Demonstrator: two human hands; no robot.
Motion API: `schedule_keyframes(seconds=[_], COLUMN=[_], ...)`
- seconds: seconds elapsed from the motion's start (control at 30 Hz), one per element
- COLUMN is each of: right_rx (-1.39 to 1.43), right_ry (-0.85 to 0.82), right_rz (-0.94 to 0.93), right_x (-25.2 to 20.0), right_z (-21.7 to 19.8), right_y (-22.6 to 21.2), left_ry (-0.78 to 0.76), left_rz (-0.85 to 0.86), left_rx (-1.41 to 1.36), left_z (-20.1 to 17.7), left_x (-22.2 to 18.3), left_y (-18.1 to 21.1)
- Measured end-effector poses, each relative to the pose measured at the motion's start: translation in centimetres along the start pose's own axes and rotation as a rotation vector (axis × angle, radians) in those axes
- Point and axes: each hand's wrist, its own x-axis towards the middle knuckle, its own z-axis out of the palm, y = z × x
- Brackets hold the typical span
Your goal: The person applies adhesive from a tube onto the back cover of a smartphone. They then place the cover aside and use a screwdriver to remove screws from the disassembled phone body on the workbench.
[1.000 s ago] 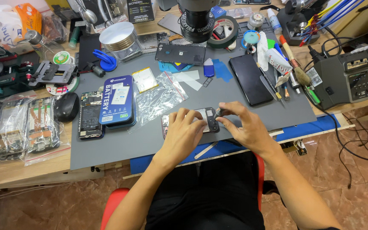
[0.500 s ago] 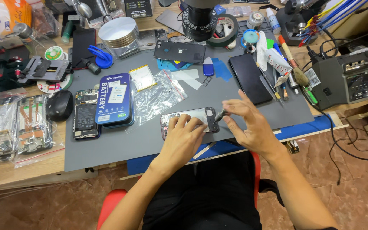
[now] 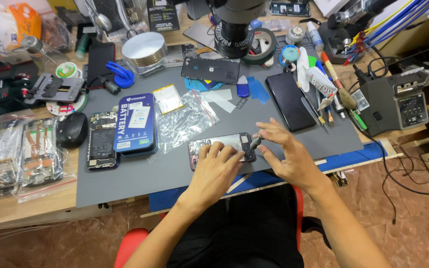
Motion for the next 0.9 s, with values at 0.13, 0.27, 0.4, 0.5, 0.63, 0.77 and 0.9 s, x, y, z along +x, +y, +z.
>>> schedule_keyframes(seconds=[0.13,0.27,0.4,0.5,0.63,0.77,0.9], right_rx=[0.033,0.092,-0.076,-0.176,-0.064,-0.05,-0.047], right_ry=[-0.001,0.106,0.186,0.134,0.109,0.1,0.082], right_rz=[0.01,0.1,0.095,0.113,0.154,0.158,0.179], right_x=[-0.1,-0.5,0.2,-0.8,-0.9,-0.8,-0.9], right_z=[0.1,0.5,-0.4,0.1,0.4,0.4,0.2], right_y=[-0.6,-0.7,-0.2,2.1,2.8,3.3,4.0], left_ry=[0.009,0.007,0.031,0.068,0.241,0.108,-0.063], left_rz=[-0.024,-0.04,-0.048,-0.012,-0.183,-0.384,-0.409], left_rx=[-0.013,0.036,0.044,-0.075,-0.152,-0.076,-0.029], left_z=[0.1,0.5,0.4,0.9,2.0,1.1,3.1], left_x=[0.0,-0.4,-0.4,0.3,1.4,3.0,3.9], left_y=[1.0,1.5,1.5,-0.9,-9.6,-16.0,-18.0])
